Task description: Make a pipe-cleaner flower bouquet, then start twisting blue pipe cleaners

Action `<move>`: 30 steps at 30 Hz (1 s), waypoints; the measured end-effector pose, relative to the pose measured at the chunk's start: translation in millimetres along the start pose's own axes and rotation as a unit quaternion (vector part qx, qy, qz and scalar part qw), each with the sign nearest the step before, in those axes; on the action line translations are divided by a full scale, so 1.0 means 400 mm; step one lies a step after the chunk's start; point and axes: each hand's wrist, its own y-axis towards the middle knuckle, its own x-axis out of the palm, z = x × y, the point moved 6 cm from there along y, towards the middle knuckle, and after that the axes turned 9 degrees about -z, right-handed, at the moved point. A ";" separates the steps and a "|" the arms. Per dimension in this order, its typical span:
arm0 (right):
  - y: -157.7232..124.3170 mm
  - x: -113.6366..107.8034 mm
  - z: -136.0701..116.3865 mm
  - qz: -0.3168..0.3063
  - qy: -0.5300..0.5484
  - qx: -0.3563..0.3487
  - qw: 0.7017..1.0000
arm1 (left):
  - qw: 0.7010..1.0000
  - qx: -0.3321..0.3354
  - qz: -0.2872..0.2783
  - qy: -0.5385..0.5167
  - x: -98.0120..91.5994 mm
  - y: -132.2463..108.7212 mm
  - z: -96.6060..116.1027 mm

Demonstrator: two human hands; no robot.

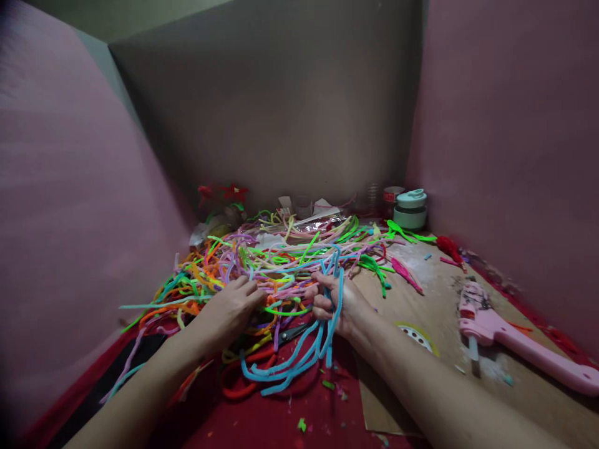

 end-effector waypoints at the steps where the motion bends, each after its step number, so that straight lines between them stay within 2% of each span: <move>1: 0.001 -0.001 0.002 0.003 -0.002 0.003 1.000 | 1.000 -0.002 -0.007 -0.002 0.002 -0.004 0.000; 9: 0.001 -0.004 0.010 0.020 -0.024 0.025 0.999 | 0.998 -0.029 -0.011 -0.057 -0.002 -0.010 -0.016; 15: -0.011 0.000 0.018 0.017 -0.041 0.038 0.998 | 0.995 -0.047 -0.005 -0.091 -0.013 0.022 -0.055; 22: -0.012 0.004 0.020 0.017 -0.043 0.042 0.998 | 0.995 -0.017 -0.048 -0.087 -0.013 0.039 -0.040; 30: -0.007 0.001 0.025 0.002 -0.045 0.052 0.998 | 0.996 -0.021 -0.036 -0.082 -0.008 0.009 -0.030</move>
